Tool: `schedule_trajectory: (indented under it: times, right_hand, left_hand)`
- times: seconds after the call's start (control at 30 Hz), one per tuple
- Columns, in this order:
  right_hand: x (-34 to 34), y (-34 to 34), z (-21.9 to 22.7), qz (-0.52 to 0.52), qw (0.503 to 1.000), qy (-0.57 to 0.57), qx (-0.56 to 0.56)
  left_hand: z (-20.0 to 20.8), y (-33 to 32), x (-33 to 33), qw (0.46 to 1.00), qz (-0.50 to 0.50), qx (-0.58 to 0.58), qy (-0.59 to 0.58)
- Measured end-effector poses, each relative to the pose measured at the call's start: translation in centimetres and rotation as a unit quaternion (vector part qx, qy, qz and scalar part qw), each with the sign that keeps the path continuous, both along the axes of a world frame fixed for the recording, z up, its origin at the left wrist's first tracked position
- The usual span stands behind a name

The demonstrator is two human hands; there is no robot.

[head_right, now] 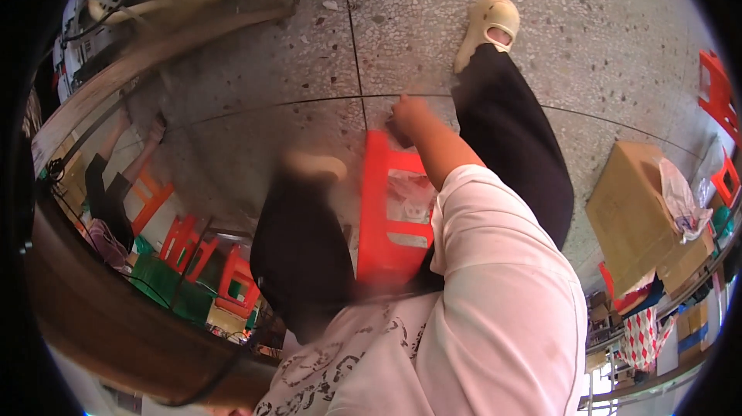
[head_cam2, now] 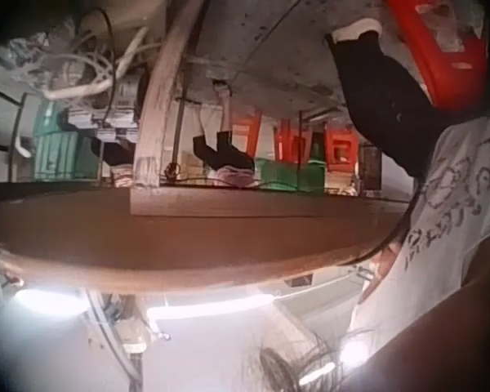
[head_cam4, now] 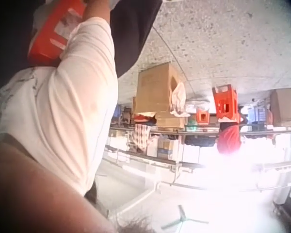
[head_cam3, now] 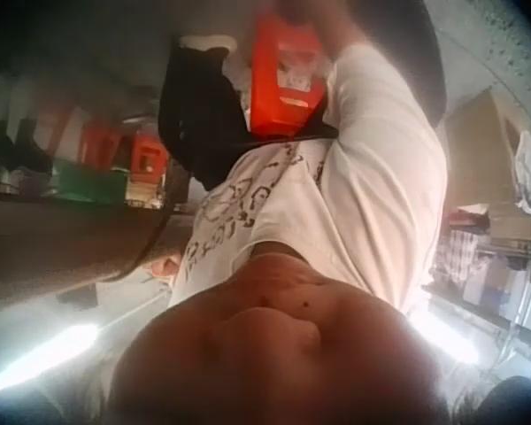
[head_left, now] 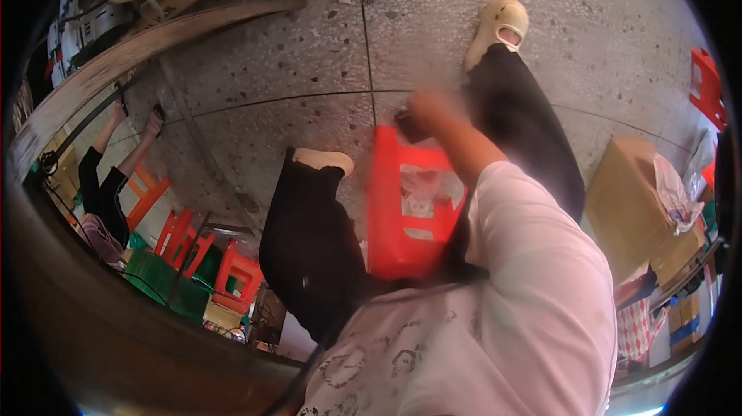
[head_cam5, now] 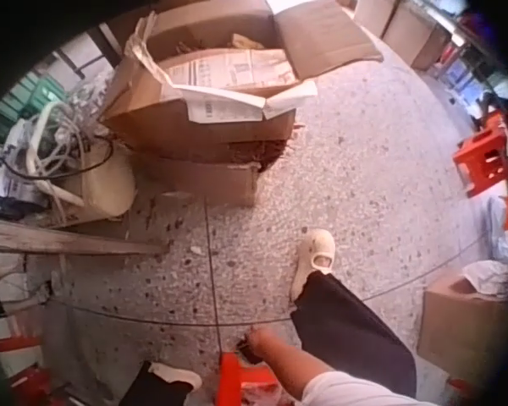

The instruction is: The person assembles finished components by inserting small metal clips into black plastic housings using a manual screwdriver tool at a factory workbench.

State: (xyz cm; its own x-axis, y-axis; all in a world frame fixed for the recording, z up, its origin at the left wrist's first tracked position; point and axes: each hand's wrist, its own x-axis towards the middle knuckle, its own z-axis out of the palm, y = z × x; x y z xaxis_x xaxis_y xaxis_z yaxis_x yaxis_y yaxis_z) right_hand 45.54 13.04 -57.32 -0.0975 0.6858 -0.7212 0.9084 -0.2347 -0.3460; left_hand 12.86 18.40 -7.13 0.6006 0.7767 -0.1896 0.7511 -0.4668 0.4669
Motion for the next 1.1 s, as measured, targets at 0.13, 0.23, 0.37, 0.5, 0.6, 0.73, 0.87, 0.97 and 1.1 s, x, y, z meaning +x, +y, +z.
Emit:
schedule_trajectory:
  times: [0.13, 0.23, 0.37, 0.5, 0.6, 0.73, 0.87, 0.97, 1.1]
  right_hand:
    - [-5.3, -1.7, -10.6, 0.121, 0.986, 0.040, -0.104]
    - [-8.1, -9.2, -18.8, 0.116, 0.987, 0.038, -0.101]
    - [-7.8, -9.7, -20.8, 0.157, 0.985, 0.066, -0.036]
    - [-2.8, 3.2, -3.3, -0.023, 0.979, 0.131, -0.156]
    - [2.9, 1.8, -6.4, 0.034, 0.898, 0.404, -0.174]
    - [-1.7, 0.4, -8.3, 0.024, 0.993, 0.103, -0.048]
    - [-1.6, 2.3, -6.1, -0.066, 0.985, 0.149, -0.057]
    - [0.4, 4.2, -6.9, -0.016, 0.985, 0.096, -0.140]
    - [4.0, 9.0, -1.5, 0.024, 0.988, 0.074, -0.133]
  left_hand:
    - [-7.2, 1.0, -0.2, 1.000, 0.002, -0.004, 0.005]
    - [-7.9, 2.5, -0.2, 0.999, 0.003, -0.039, 0.018]
    - [-8.9, 3.6, -0.1, 0.997, 0.021, -0.060, 0.053]
    - [-7.7, 3.5, 0.8, 0.993, 0.051, -0.059, 0.091]
    - [-7.2, 3.9, 2.1, 0.991, 0.056, -0.074, 0.092]
    - [-6.8, 4.3, 3.6, 0.990, 0.070, -0.074, 0.101]
    - [-4.3, 3.9, 4.8, 0.987, 0.088, -0.067, 0.119]
    - [-2.3, 3.9, 5.9, 0.988, 0.095, -0.052, 0.111]
    - [1.0, 3.3, 7.4, 0.990, 0.111, -0.016, 0.081]
